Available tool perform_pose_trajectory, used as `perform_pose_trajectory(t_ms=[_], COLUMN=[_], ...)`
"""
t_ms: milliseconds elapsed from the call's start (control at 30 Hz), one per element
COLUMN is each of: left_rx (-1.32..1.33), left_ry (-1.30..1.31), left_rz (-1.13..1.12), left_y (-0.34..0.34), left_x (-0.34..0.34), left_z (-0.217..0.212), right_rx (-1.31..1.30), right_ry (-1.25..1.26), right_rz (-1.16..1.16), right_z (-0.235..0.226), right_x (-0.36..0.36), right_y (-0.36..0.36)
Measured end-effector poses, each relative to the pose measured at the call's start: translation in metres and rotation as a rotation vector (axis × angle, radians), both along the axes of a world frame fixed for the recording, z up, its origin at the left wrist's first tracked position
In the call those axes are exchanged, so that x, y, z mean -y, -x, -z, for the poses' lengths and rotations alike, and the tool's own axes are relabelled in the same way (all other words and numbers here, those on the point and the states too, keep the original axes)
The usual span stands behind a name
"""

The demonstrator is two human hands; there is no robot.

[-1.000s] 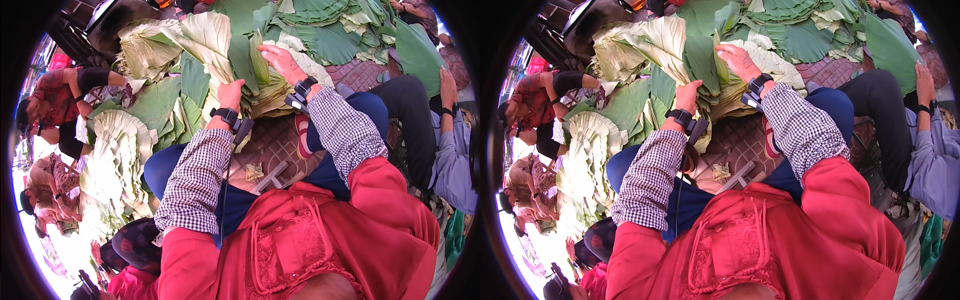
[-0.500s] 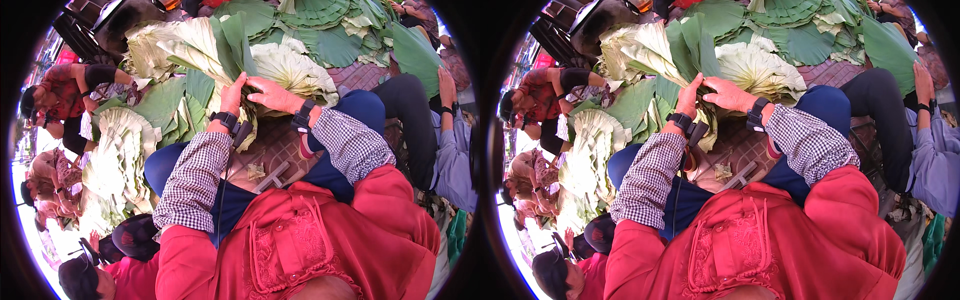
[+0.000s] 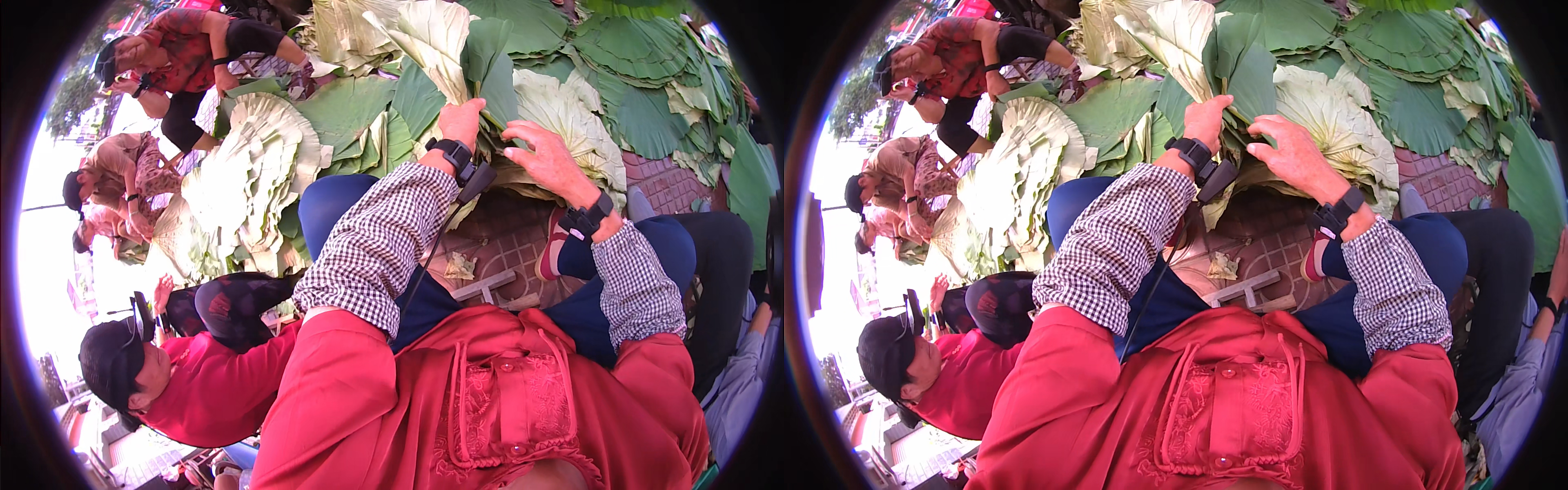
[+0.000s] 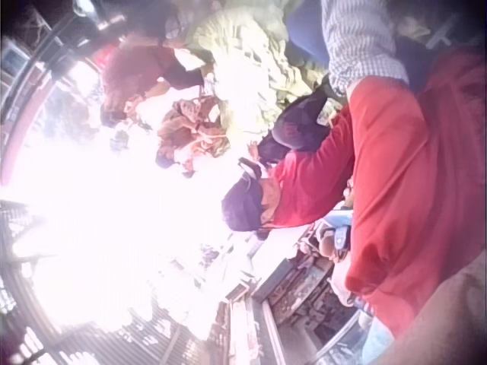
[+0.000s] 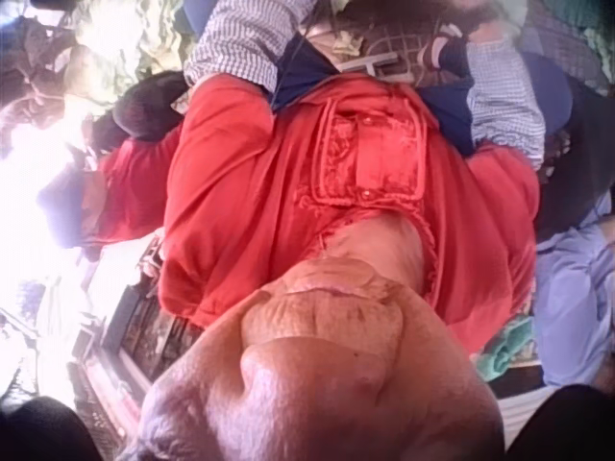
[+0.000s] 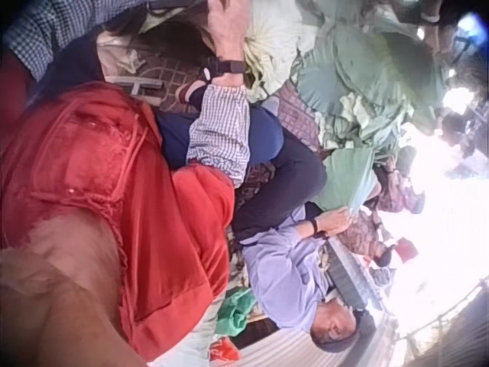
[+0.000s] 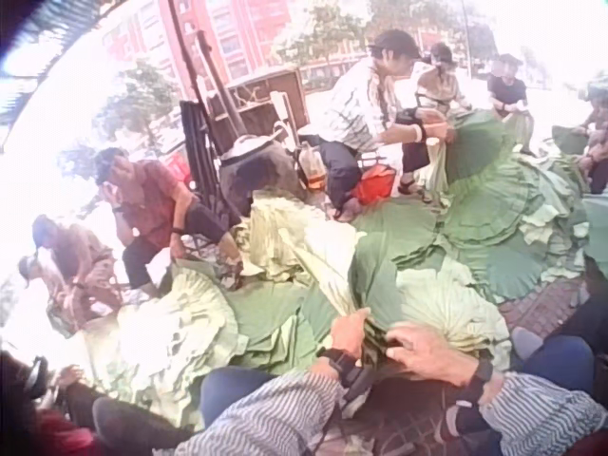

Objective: The person picks up and folds large green leaves one at a time by hand while sitting on the ground with other people.

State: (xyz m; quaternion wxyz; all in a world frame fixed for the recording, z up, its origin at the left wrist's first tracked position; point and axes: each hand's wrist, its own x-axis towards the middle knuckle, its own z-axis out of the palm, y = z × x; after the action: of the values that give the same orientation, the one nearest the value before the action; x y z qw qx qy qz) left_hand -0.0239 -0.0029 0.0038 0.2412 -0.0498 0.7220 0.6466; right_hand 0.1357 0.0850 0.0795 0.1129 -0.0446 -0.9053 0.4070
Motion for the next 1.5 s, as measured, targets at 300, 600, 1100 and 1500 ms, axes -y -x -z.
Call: perform_pose_trajectory(t_ms=[300,600,1100,1500], left_rx=[0.000,0.025,0.513,0.243], left_ry=[-0.244,-0.466,-0.081,-0.517], left_rz=[-0.156,-0.374,-0.163,0.400], left_y=[0.078,0.151,0.042,0.030], left_x=[0.080,0.272,0.331,0.039], left_z=[-0.114,-0.153,-0.038,-0.138], right_rx=[0.018,-0.090,-0.069,0.192], right_ry=[0.112,0.046,0.639,0.702], right_rz=[0.117,0.158,0.447,0.599], right_z=[-0.017,-0.055,-0.053,0.042], right_x=[-0.023,-0.031,-0.102,-0.103], right_y=[-0.020,-0.029,-0.074,-0.050])
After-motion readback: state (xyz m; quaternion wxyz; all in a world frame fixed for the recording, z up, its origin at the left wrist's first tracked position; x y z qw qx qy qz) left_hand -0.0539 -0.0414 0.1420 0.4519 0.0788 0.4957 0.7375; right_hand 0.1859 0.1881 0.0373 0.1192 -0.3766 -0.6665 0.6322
